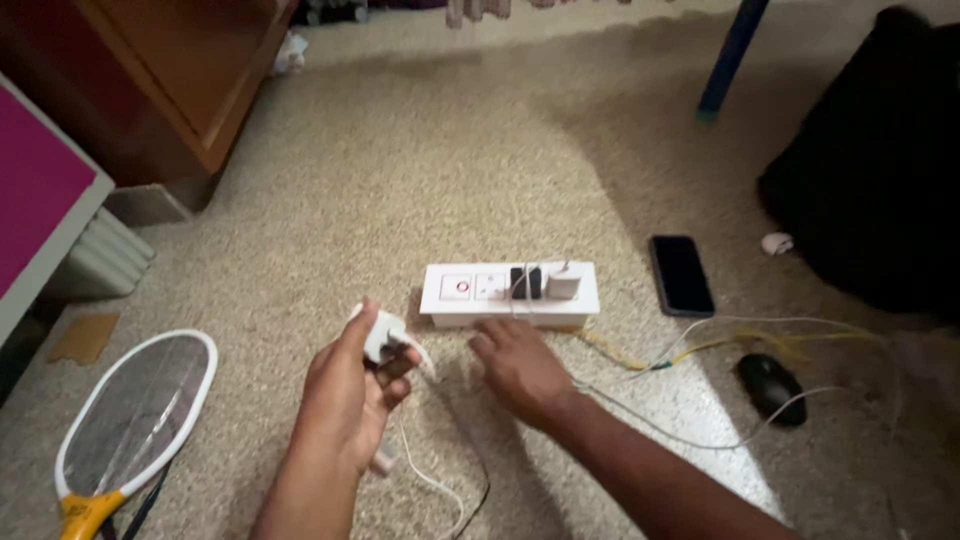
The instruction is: The person plugs multiple phone chargers into a white power strip on the floor. They connect a white charger, a black charger, and another white charger, arranging the cables as they work.
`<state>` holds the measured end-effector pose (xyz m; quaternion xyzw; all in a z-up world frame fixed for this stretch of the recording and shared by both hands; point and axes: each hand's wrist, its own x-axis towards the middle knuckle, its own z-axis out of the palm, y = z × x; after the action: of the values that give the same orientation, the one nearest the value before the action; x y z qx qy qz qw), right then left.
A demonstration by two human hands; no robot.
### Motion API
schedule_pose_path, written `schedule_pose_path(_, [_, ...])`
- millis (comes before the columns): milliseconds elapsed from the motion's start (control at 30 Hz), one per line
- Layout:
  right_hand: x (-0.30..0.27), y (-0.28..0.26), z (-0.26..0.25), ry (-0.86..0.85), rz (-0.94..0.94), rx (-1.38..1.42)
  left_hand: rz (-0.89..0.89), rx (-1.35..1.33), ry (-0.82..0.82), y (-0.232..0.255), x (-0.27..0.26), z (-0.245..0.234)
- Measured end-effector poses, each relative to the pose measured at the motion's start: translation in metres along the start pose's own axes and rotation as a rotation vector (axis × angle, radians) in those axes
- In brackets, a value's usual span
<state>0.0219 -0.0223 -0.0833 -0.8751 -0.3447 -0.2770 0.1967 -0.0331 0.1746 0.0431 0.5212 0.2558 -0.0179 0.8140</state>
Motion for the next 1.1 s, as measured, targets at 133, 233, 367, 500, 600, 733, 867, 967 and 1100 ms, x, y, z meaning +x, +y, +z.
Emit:
schedule_pose_path(133, [-0.012, 0.050, -0.043, -0.196, 0.327, -0.004, 0.088, 0.270, -0.028, -0.006, 0.036, 0.007])
schedule_pose_path(233, [-0.031, 0.068, -0.056, 0.014, 0.638, 0.132, 0.139, 0.407, 0.017, -0.012, 0.087, 0.003])
schedule_pose_path(367, [-0.045, 0.105, -0.057, 0.137, 0.947, 0.320, 0.185, 0.581, 0.027, -0.039, 0.150, -0.003])
schedule_pose_path(500, [-0.050, 0.135, -0.045, 0.008, 1.103, 0.767, 0.151, 0.464, -0.058, -0.064, 0.179, 0.000])
schedule_pose_path(600, [-0.053, 0.143, -0.040, -0.026, 1.059, 0.879, 0.122, 0.297, -0.119, -0.078, 0.178, 0.010])
schedule_pose_path(733, [-0.050, 0.136, -0.036, -0.047, 1.084, 0.856, 0.244, 0.718, 0.135, -0.083, 0.168, 0.022])
schedule_pose_path(867, [-0.049, 0.128, -0.035, -0.078, 1.173, 0.833, 0.130, 0.625, 0.103, -0.077, 0.171, 0.016])
schedule_pose_path(967, [-0.050, 0.130, -0.030, -0.043, 1.123, 0.897, 0.043, 0.496, 0.061, -0.086, 0.178, 0.009])
schedule_pose_path(1100, [-0.056, 0.135, -0.029, -0.024, 1.135, 0.916, 0.097, 0.440, 0.015, -0.091, 0.177, 0.006])
